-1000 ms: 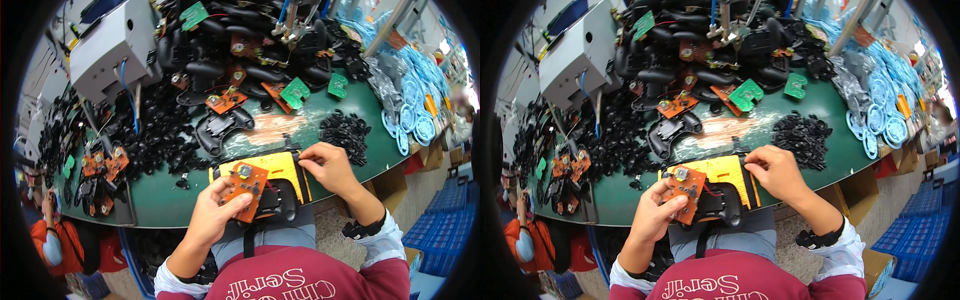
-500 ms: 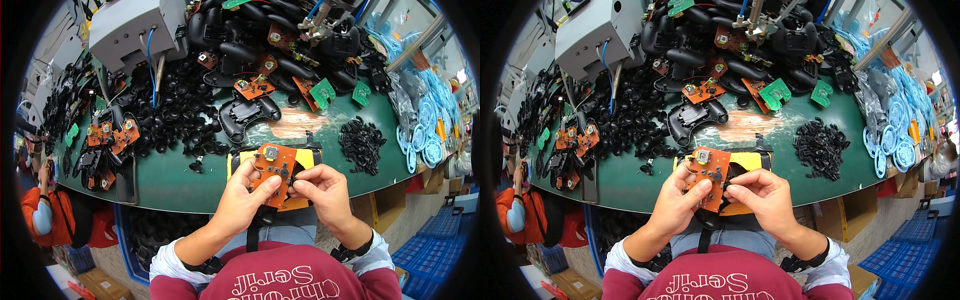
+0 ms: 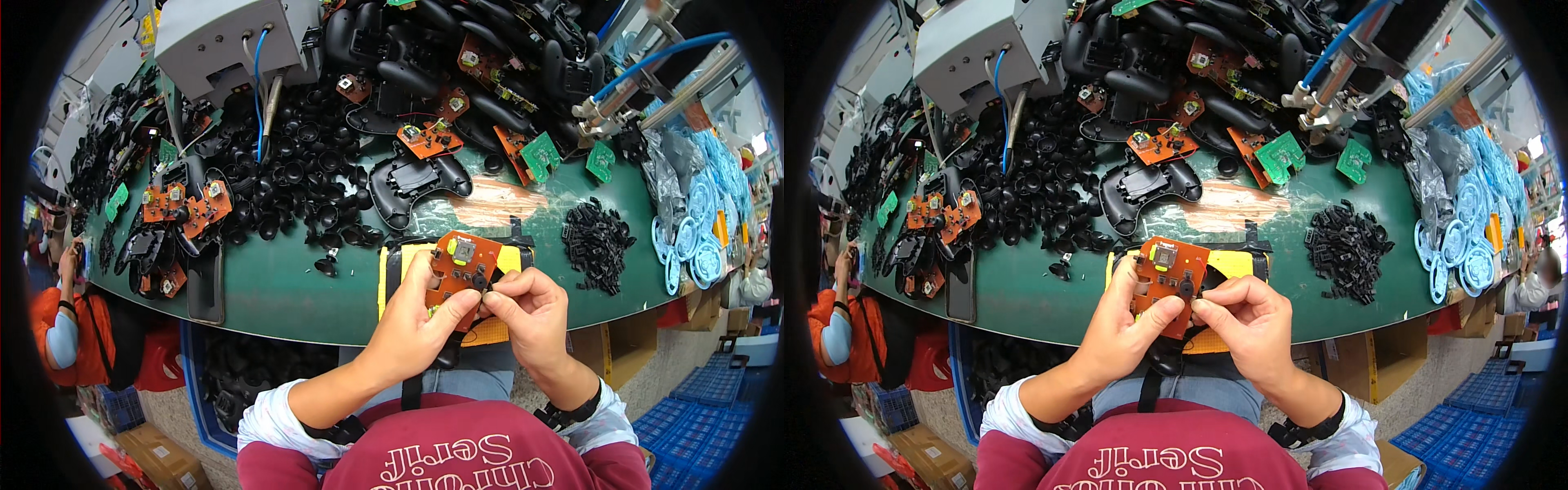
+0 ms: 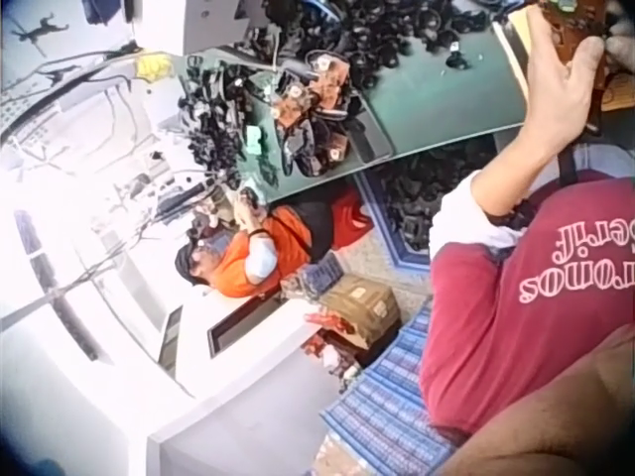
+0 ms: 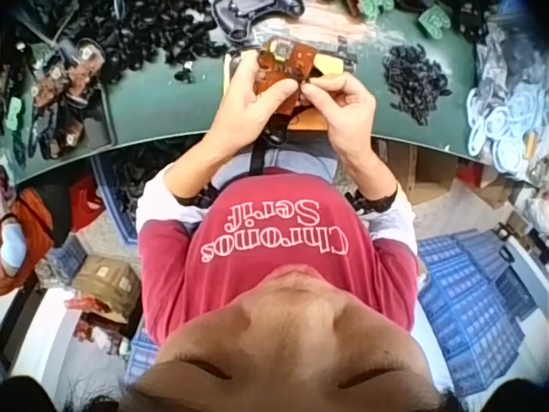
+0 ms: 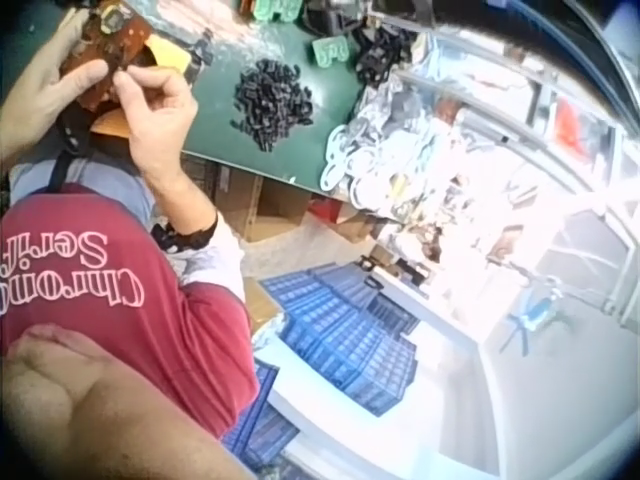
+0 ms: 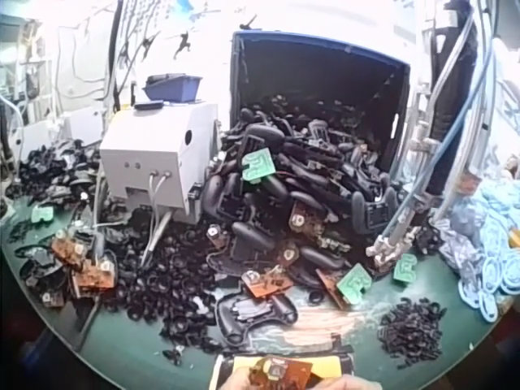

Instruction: Assembling the internal circuit board and shell components of game controllers and securing them with a pneumatic screwdriver.

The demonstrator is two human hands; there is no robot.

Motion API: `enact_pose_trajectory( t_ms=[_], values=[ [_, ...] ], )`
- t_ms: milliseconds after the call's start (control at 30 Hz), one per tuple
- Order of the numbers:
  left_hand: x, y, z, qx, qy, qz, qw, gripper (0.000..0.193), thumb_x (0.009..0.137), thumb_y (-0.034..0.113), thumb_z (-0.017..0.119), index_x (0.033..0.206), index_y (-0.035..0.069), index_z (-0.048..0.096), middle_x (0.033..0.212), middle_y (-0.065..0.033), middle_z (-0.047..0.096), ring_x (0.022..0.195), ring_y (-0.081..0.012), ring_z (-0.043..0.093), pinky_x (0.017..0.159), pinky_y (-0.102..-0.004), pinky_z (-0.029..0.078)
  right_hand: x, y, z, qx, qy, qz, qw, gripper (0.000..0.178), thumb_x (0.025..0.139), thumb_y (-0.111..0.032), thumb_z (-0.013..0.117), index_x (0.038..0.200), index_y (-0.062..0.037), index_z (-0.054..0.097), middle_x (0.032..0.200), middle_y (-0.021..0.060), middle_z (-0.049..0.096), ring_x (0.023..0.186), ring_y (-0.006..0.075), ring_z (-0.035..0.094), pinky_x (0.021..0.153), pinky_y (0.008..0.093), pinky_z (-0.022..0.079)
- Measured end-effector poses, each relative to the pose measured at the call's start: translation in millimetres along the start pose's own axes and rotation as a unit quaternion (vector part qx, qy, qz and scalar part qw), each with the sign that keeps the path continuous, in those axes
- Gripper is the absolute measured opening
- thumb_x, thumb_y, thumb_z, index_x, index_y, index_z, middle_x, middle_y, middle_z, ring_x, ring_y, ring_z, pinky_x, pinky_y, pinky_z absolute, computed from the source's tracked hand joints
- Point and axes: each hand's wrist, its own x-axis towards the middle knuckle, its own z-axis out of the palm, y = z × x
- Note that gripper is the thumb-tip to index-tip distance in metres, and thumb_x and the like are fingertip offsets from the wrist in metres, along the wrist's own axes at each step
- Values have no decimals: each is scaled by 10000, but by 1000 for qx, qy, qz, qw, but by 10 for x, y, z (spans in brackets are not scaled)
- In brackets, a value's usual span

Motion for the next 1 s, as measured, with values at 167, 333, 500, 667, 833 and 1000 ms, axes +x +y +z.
enact_pose_trajectory(
  t_ms=[167,333,500,667,833,1000],
  values=[
    [146,72,-277,-30,-124,-94,987,424,947,176,635,1280,-9,447,1050,-81,621,887,-102,610,727,-255,527,256,-334,-114,-452,-79,-229,859,623,648,-186,888,1180,-16,611,1025,114,616,894,190,619,690,273,535],
    [247,247,-325,18,-178,-150,972,362,935,181,653,1208,-6,507,1000,-73,639,798,-92,608,676,-261,515,442,-342,-240,-419,-260,-262,829,856,631,-237,901,1357,-20,502,1268,159,571,1165,288,564,945,370,486],
    [238,301,-309,178,-172,-40,968,268,921,212,660,1071,-7,625,802,-76,658,738,-125,609,661,-308,497,419,-370,-210,-266,-220,-153,926,437,808,78,699,1225,-27,620,1236,133,600,1003,173,651,738,260,598],
    [199,225,-236,216,-48,-47,974,300,996,237,560,1121,-25,639,872,-40,689,774,-83,616,687,-248,492,388,-233,-102,-215,-195,-159,944,311,839,93,650,1140,19,629,1158,135,601,961,158,652,743,259,606],
    [56,185,-541,241,-12,85,967,336,925,224,632,1144,-31,629,1238,-175,614,1165,-260,586,1013,-376,437,377,-226,-233,-91,-94,-29,991,331,922,45,583,1239,48,492,1140,148,596,900,193,691,630,248,598],
    [-330,-115,-207,352,-43,161,921,539,675,265,870,1102,24,646,1425,-243,433,1382,-408,369,1087,-469,372,434,-52,-245,-57,-57,-13,997,342,923,31,591,1244,56,478,1115,152,608,830,192,701,468,215,545]
  ],
)
